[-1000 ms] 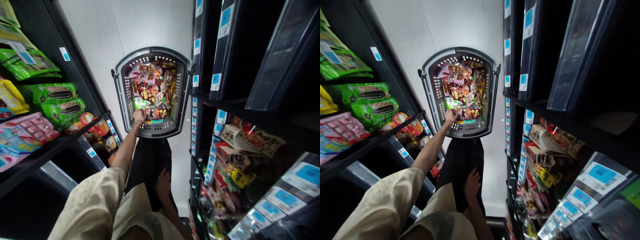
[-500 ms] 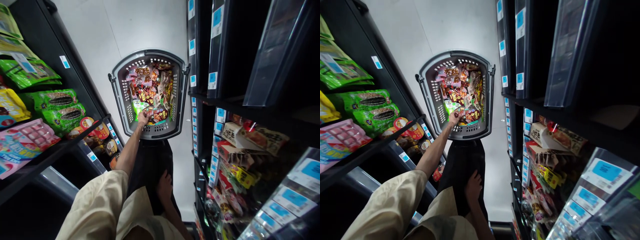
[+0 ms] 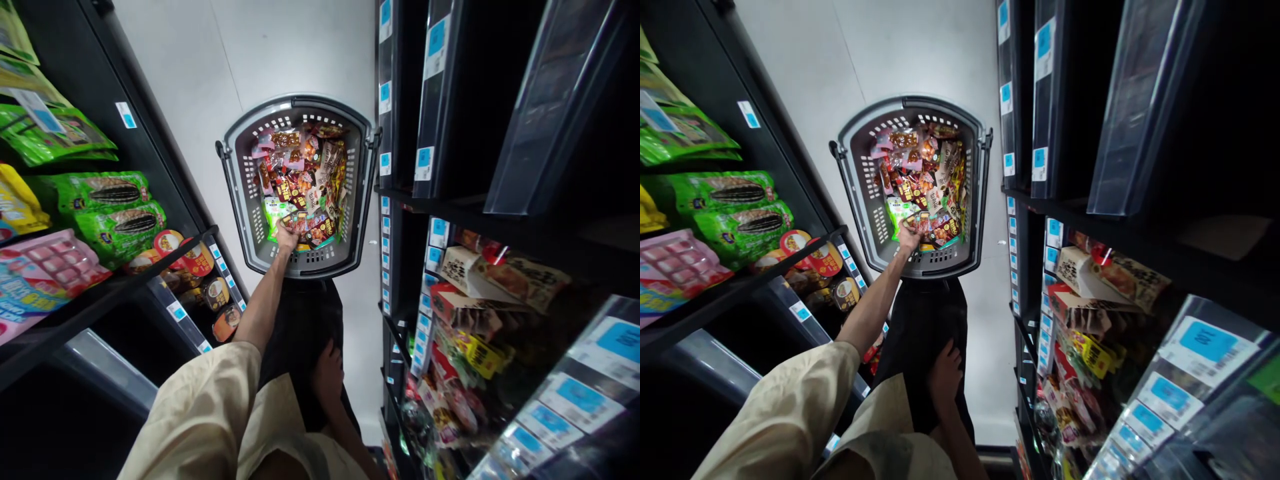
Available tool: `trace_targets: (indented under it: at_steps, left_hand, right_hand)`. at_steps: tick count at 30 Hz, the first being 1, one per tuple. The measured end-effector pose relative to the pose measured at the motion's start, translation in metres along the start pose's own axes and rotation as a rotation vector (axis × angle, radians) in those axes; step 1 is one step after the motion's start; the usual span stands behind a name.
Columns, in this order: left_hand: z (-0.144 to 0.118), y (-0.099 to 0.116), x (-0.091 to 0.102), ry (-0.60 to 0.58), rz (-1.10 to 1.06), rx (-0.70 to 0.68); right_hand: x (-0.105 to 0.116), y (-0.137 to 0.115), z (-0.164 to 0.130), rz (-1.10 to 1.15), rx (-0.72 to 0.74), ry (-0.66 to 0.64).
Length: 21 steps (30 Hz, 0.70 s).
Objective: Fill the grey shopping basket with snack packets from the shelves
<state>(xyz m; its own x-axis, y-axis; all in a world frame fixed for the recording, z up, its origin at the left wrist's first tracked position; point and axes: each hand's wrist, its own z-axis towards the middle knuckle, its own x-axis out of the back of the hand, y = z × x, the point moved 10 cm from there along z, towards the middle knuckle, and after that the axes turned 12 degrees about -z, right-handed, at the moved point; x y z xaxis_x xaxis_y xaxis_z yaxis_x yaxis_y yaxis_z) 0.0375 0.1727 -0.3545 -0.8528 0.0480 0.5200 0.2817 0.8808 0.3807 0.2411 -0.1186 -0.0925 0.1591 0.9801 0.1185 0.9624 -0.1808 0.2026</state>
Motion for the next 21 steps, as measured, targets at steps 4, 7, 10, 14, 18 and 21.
trace_targets:
  at_steps: [4,7,10,14,18,21]
  left_hand:
    - [0.001,-0.003,0.003,0.018,-0.040,-0.004]
    - [0.005,-0.010,0.001,0.012,-0.064,0.029]
    - [0.010,-0.016,-0.004,-0.009,-0.074,0.093]
    - [0.013,-0.014,-0.003,0.014,-0.062,0.115]
    - [0.008,-0.009,-0.002,0.055,-0.056,0.097]
    - [0.005,-0.004,-0.003,0.074,-0.028,0.046]
  right_hand:
    - [-0.002,0.002,0.001,0.000,-0.006,0.001]
    - [-0.001,0.001,0.001,0.000,0.001,0.008]
    - [0.001,0.001,0.000,-0.002,-0.004,0.014]
    - [0.003,0.000,0.000,0.009,-0.015,0.027]
    - [0.003,-0.003,-0.001,0.027,-0.010,0.026]
    - [0.005,-0.004,-0.003,0.027,-0.014,0.028]
